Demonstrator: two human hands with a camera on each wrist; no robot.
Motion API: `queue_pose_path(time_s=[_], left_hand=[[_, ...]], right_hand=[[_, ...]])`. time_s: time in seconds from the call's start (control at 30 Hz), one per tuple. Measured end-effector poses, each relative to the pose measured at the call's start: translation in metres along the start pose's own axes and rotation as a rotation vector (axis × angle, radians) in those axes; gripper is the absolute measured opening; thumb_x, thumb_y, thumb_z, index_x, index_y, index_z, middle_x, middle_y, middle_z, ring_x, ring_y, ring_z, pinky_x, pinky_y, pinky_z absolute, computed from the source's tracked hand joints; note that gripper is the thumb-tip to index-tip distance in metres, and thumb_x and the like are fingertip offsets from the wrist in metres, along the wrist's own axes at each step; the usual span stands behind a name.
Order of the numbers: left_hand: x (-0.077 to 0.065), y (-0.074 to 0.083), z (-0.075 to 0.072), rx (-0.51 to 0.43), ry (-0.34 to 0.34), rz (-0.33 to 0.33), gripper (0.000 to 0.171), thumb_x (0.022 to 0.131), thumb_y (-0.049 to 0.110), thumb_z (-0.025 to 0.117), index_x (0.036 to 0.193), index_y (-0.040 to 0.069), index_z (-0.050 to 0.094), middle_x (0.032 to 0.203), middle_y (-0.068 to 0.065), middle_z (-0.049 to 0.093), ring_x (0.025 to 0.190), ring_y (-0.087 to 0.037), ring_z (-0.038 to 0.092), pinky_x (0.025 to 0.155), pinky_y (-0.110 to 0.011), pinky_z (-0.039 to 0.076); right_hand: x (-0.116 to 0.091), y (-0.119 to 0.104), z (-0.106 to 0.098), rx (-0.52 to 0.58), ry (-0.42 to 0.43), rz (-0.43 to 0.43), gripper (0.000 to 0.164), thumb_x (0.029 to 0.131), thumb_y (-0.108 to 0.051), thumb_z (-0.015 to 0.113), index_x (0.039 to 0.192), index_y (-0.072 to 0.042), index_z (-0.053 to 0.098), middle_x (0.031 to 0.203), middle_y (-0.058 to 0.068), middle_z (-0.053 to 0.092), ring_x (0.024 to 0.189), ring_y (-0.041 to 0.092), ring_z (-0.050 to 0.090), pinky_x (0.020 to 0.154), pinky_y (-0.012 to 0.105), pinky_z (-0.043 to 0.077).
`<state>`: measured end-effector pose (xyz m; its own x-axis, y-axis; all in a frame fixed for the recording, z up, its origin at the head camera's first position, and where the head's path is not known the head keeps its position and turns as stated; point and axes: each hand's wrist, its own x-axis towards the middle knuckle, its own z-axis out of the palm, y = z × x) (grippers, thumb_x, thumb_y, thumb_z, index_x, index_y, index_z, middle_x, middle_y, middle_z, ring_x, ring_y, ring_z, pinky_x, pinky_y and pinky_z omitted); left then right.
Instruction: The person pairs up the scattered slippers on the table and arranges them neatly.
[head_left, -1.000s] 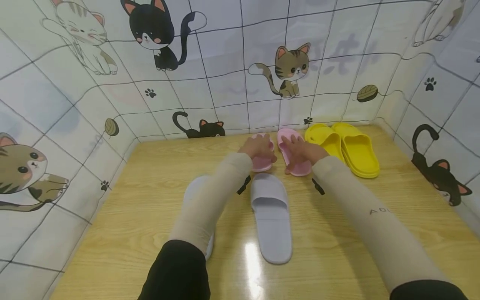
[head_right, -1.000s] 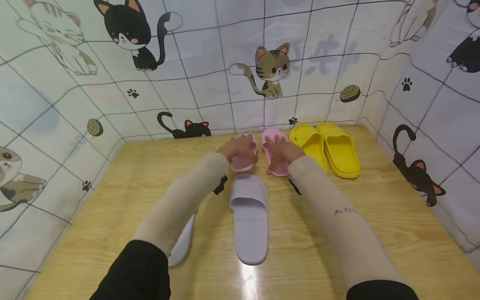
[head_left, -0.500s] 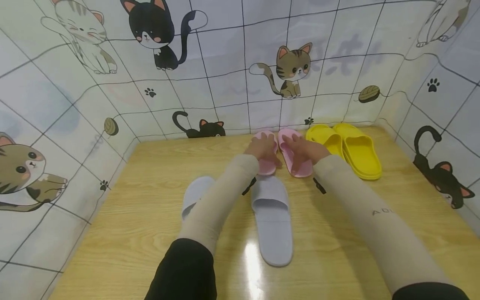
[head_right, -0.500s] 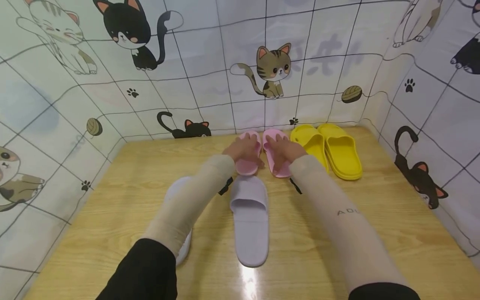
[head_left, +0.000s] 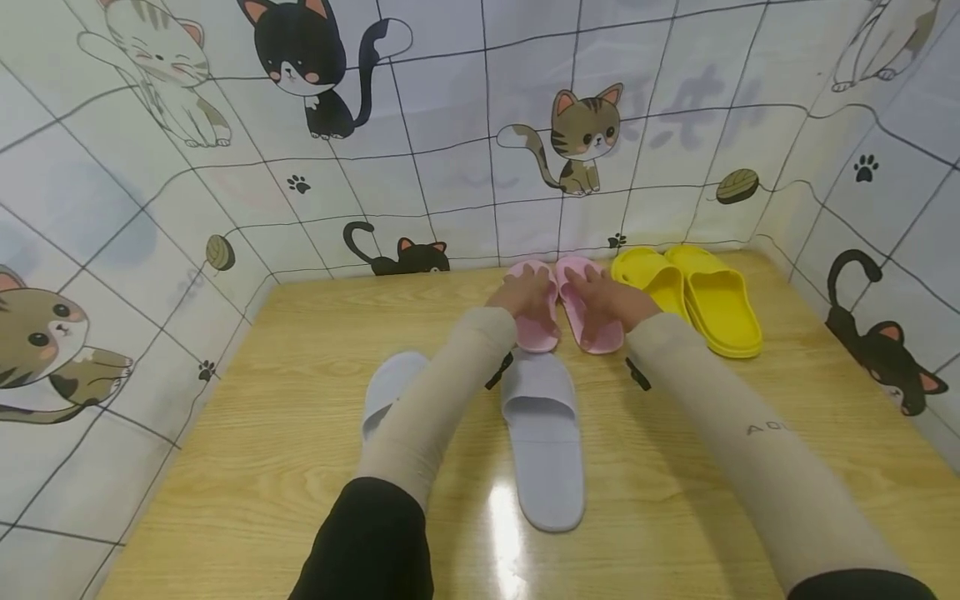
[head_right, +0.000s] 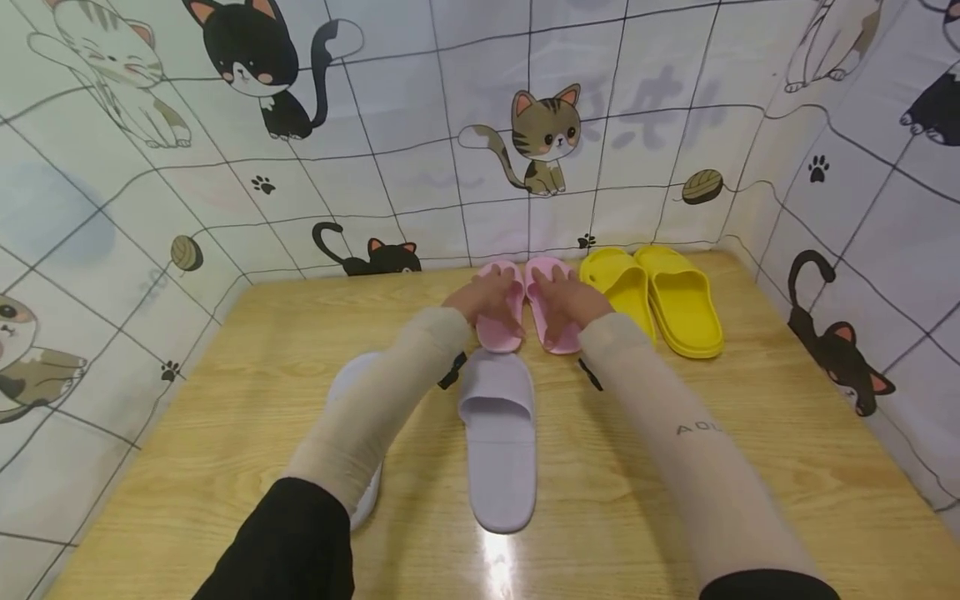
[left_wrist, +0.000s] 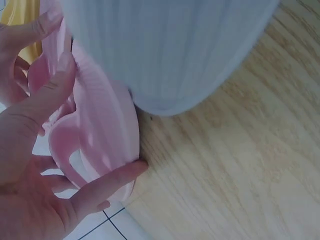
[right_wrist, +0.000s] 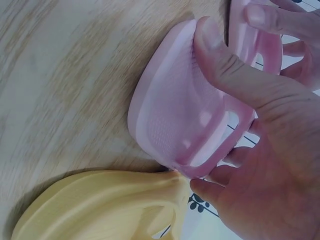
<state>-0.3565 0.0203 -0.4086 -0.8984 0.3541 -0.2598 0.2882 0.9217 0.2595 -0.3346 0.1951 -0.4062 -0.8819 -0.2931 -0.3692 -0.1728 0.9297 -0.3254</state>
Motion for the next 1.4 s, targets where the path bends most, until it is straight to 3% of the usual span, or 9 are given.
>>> queue_pose_path(time_s=[0.27, 0.43, 0.5, 0.67, 0.83, 1.0, 1.1, 1.2, 1.4], left_hand=[[0.000, 0.007, 0.004, 0.187, 0.033, 0.065, 0.100, 0.073, 0.054, 0.089, 0.151, 0.012, 0.042, 0.156, -0.023, 0.038, 0.133, -0.041, 0.051, 0.118, -0.060, 0.040], [-0.004, 0.003, 0.000, 0.064, 0.001, 0.004, 0.102, 0.073, 0.049, 0.092, 0.152, 0.016, 0.037, 0.159, -0.019, 0.032, 0.137, -0.046, 0.045, 0.107, -0.058, 0.050], [-0.006, 0.000, -0.003, 0.002, -0.020, -0.015, 0.105, 0.074, 0.047, 0.091, 0.156, 0.017, 0.032, 0.165, -0.017, 0.025, 0.144, -0.048, 0.038, 0.108, -0.061, 0.049], [-0.006, -0.009, -0.012, -0.059, -0.087, 0.009, 0.120, 0.081, 0.053, 0.084, 0.166, 0.015, 0.009, 0.175, -0.017, 0.001, 0.158, -0.050, 0.013, 0.121, -0.068, 0.029], [-0.016, -0.024, -0.028, -0.130, -0.110, 0.103, 0.112, 0.091, 0.060, 0.069, 0.167, 0.011, 0.003, 0.175, -0.017, -0.003, 0.162, -0.040, -0.003, 0.130, -0.060, 0.009], [-0.056, -0.049, -0.050, -0.248, -0.094, 0.180, 0.095, 0.099, 0.061, 0.056, 0.168, 0.015, 0.008, 0.175, -0.013, -0.003, 0.163, -0.029, -0.009, 0.131, -0.056, 0.008], [-0.090, -0.064, -0.058, -0.229, -0.050, 0.192, 0.089, 0.102, 0.060, 0.050, 0.168, 0.015, 0.011, 0.176, -0.013, 0.002, 0.163, -0.031, -0.005, 0.131, -0.057, 0.010], [-0.125, -0.080, -0.056, -0.202, 0.005, 0.175, 0.088, 0.102, 0.062, 0.049, 0.167, 0.014, 0.013, 0.175, -0.015, 0.008, 0.163, -0.034, 0.003, 0.130, -0.057, 0.013], [-0.192, -0.106, -0.033, -0.156, 0.070, 0.058, 0.096, 0.097, 0.064, 0.058, 0.167, 0.012, 0.016, 0.172, -0.026, 0.011, 0.155, -0.054, 0.016, 0.125, -0.068, 0.018]], right_hand=[[0.001, 0.005, 0.000, -0.020, 0.014, -0.038, 0.137, 0.072, -0.021, 0.093, 0.167, -0.018, -0.005, 0.171, 0.024, -0.012, 0.156, 0.055, -0.005, 0.120, 0.075, 0.015], [0.005, 0.009, 0.000, 0.027, 0.002, 0.005, 0.137, 0.074, -0.026, 0.093, 0.167, -0.025, -0.009, 0.170, 0.025, -0.018, 0.156, 0.055, -0.008, 0.120, 0.077, 0.009], [0.003, 0.009, -0.001, 0.031, 0.002, 0.010, 0.134, 0.077, -0.027, 0.090, 0.166, -0.025, -0.009, 0.170, 0.026, -0.017, 0.155, 0.056, -0.007, 0.120, 0.076, 0.009], [-0.010, 0.000, -0.003, -0.105, 0.028, -0.079, 0.130, 0.081, -0.023, 0.086, 0.166, -0.013, -0.012, 0.168, 0.033, -0.011, 0.152, 0.063, 0.000, 0.122, 0.073, 0.014], [-0.029, -0.014, -0.006, -0.235, 0.106, -0.212, 0.118, 0.085, -0.017, 0.082, 0.165, -0.003, -0.003, 0.166, 0.039, 0.002, 0.150, 0.065, 0.011, 0.119, 0.072, 0.024], [-0.065, -0.024, -0.004, -0.177, 0.164, -0.286, 0.102, 0.094, -0.024, 0.076, 0.167, -0.010, 0.006, 0.169, 0.032, 0.016, 0.149, 0.054, 0.032, 0.110, 0.063, 0.046], [-0.087, -0.034, 0.005, -0.134, 0.189, -0.325, 0.096, 0.097, -0.034, 0.072, 0.167, -0.013, 0.010, 0.168, 0.026, 0.025, 0.140, 0.044, 0.051, 0.105, 0.060, 0.051], [-0.106, -0.045, 0.016, -0.092, 0.208, -0.353, 0.093, 0.097, -0.042, 0.071, 0.167, -0.016, 0.015, 0.168, 0.021, 0.031, 0.132, 0.040, 0.060, 0.104, 0.059, 0.052], [-0.128, -0.070, 0.047, -0.090, 0.216, -0.389, 0.085, 0.098, -0.049, 0.067, 0.166, -0.021, 0.024, 0.168, 0.019, 0.032, 0.142, 0.042, 0.050, 0.109, 0.061, 0.049]])
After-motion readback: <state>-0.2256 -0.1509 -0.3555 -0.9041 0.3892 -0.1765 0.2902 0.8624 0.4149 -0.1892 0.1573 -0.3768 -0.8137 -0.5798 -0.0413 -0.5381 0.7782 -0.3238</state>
